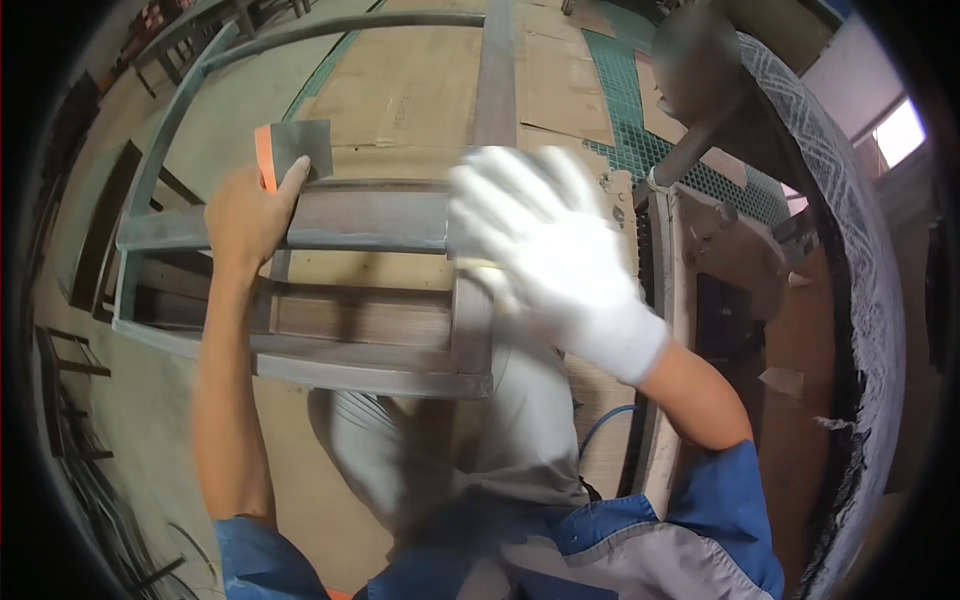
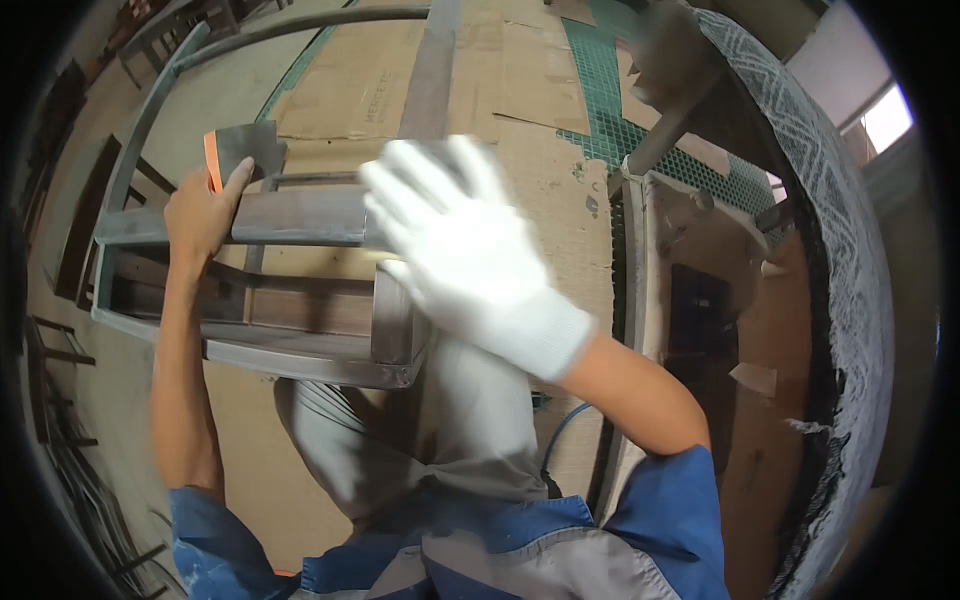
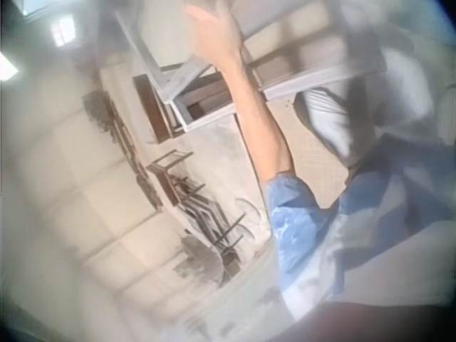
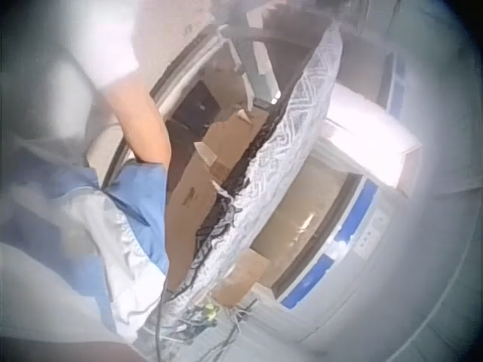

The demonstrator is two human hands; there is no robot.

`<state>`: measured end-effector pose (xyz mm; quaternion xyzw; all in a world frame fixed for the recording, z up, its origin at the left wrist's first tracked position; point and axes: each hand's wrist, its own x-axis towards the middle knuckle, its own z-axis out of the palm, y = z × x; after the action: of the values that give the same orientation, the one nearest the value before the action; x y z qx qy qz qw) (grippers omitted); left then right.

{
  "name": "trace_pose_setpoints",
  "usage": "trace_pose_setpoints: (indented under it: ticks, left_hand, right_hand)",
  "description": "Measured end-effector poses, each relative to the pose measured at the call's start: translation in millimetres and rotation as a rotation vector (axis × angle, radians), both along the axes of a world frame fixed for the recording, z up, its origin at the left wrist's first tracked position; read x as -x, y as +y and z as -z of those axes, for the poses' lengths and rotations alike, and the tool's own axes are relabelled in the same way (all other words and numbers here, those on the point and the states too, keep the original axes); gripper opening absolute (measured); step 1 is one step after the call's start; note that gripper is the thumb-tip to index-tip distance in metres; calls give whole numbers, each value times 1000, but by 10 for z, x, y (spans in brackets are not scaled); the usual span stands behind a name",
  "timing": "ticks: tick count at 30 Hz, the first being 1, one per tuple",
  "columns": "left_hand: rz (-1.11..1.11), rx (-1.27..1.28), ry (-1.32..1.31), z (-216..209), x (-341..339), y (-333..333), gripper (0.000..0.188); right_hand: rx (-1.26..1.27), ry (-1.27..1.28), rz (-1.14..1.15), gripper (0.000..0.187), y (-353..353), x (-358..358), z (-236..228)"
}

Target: The person sands the surfaces and edges of a wooden nightstand frame using a hand-held power sander and a sanding block.

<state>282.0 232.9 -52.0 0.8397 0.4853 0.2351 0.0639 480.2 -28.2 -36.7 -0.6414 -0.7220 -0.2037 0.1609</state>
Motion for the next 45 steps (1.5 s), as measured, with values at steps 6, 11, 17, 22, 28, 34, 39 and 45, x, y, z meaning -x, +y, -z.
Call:
trace_pose_setpoints:
  ticks: [6,11,17,22,28,34,39,45]
  left_hand:
    - [-39,-19,48,-23,99,9,66]
    - [-18,40,44,-3,-70,12,68]
    - [-8,-106,26,7,48,-6,65]
    - [-2,34,35,-20,-25,-75,64]
    - [-2,-50,-7,-5,41,44,70]
    - [23,91,64,-45,-92,-19,69]
    - [-1,112,100,-56,37,14,65]
    - [12,-8,12,92,37,110,64]
  right_hand:
    - [-117,47,-99,39,208,-11,112]
    - [-208,109,-266,43,352,224,317]
    - [-32,-6,152,49,-482,-286,140]
    - [-16,114,106,41,-115,279,183]
    - [-88,52,117,33,349,99,105]
    - [-92,42,120,33,250,40,212]
    - [-146,214,70,26,37,-56,132]
    - [-341,-59,84,62,-397,-19,40]
